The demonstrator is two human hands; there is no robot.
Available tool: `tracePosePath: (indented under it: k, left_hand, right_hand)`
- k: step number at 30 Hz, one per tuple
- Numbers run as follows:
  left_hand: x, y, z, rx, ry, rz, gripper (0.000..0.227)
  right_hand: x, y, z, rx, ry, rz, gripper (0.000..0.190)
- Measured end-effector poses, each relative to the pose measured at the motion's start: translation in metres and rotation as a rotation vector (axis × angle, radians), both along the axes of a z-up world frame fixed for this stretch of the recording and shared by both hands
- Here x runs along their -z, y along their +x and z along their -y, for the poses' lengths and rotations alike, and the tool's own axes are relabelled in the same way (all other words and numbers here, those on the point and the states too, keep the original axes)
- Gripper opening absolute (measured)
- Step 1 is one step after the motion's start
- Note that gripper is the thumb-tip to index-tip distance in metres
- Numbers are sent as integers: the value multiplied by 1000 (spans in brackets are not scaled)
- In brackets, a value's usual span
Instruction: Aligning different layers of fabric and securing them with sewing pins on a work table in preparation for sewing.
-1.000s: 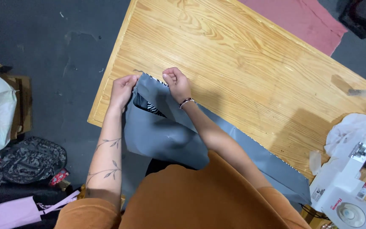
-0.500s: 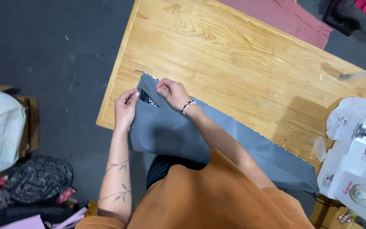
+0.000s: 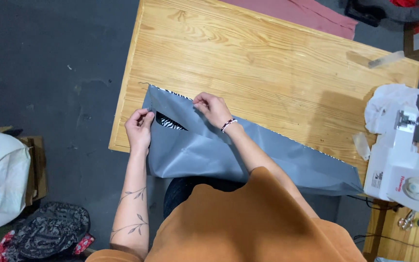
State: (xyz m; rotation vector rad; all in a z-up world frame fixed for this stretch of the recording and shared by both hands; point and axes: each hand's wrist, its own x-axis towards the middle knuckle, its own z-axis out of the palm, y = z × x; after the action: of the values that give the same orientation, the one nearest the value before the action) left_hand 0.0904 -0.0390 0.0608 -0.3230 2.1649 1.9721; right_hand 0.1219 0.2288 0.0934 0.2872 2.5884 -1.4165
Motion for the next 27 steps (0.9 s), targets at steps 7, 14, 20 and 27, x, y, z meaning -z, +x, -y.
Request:
tracePosePath:
  k: [7, 14, 20, 27]
  left_hand:
    - [-50, 28, 3, -5, 77, -239, 6]
    - [-91, 85, 24, -58, 209, -435, 9]
    - [-111, 153, 22, -118, 233, -502, 14]
    - [-183, 222, 4, -130, 219, -719, 35]
  right_hand:
    - [-95, -10, 49, -318, 94, -540, 10]
    - [-154, 19, 112, -693, 299, -936, 19]
    - [-198, 92, 118, -787, 288, -1144, 8]
    - [-260, 189, 93, -890, 560, -1157, 33]
